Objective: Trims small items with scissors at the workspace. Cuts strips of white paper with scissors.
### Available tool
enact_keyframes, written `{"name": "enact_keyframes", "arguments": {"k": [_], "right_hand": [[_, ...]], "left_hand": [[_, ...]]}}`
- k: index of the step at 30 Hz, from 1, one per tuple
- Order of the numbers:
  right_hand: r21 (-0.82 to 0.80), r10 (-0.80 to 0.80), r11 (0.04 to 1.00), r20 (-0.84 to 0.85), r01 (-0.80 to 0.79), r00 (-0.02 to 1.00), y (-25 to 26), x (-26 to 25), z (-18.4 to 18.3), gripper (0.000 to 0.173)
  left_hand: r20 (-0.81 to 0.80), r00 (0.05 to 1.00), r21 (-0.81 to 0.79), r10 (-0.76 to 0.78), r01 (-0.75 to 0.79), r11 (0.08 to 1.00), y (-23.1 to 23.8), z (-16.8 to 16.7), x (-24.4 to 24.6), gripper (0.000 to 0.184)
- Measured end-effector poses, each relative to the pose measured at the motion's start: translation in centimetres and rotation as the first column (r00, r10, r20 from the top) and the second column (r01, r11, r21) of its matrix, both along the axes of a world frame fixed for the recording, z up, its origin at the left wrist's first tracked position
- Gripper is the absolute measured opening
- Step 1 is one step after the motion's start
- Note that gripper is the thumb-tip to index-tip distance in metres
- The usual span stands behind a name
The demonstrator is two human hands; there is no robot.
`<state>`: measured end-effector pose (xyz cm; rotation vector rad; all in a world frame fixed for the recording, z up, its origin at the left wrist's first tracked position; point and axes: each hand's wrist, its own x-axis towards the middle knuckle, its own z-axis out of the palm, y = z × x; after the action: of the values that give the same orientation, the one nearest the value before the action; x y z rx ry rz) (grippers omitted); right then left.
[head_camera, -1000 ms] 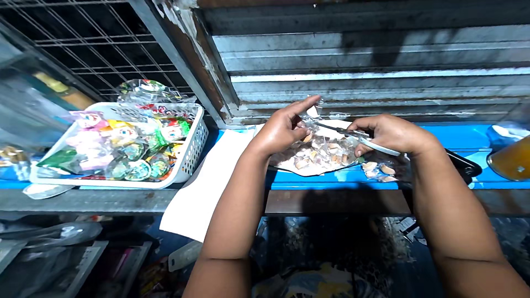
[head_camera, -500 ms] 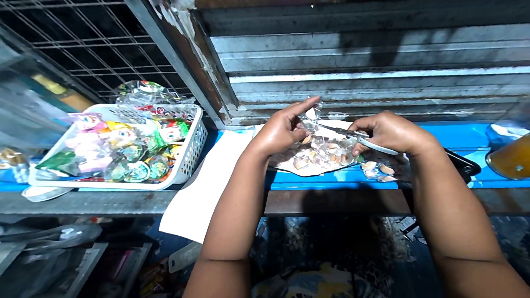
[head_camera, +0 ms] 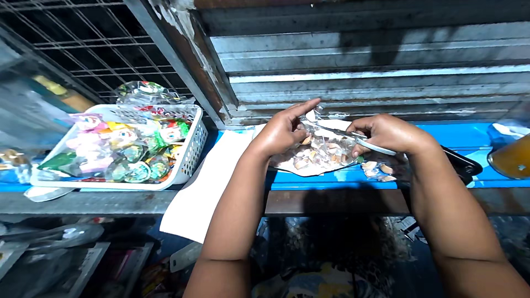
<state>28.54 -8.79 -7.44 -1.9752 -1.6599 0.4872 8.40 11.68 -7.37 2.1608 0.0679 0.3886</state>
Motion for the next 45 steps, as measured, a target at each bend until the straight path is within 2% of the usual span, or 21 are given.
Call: {"name": "enact_keyframes", "arguments": {"k": [9,15,20,28,41,45], "right_hand": [[-0.014,0.0,1.0,-0.023,0.0,1.0,0.19,0.11,-0.17,0.04],[-0.027,-0.013,1.0,-0.012,0.013,1.0,-0.02,0.19,0.09,0.051],[-0.047,-0.026,0.999,-0.014,0.025,1.0,0.08,-0.01,0.18,0.049],[0.028,0.01,1.0,0.047,-0.011,0.999,0.32,0.03,-0.55,0.045],[0.046,0.023,0.999,0.064,-0.026,0.998,0.03,-0.02,-0.15,0.036],[0.016,0.057,0.998,-0.058,-0.056,0.997,-0.48,0.37,0.29,0.036]], "left_hand": [[-0.003,1.0,-0.001,0.012,-0.012,1.0,0.12,-0.04,0.04,0.073],[0.009,1.0,-0.016,0.015,-0.015,1.0,0.09,0.05,-0.01,0.074],[0.01,1.0,-0.012,0.009,-0.009,1.0,0.15,-0.04,0.06,0.075],[-0.005,1.0,-0.01,0.002,-0.002,1.0,-0.35,-0.11,0.2,0.075],[-0.016,1.0,0.0,-0.006,0.006,1.0,-0.22,-0.34,0.34,0.076],[-0.03,1.0,0.009,-0.006,0.006,1.0,-0.03,-0.33,0.33,0.076]]}}
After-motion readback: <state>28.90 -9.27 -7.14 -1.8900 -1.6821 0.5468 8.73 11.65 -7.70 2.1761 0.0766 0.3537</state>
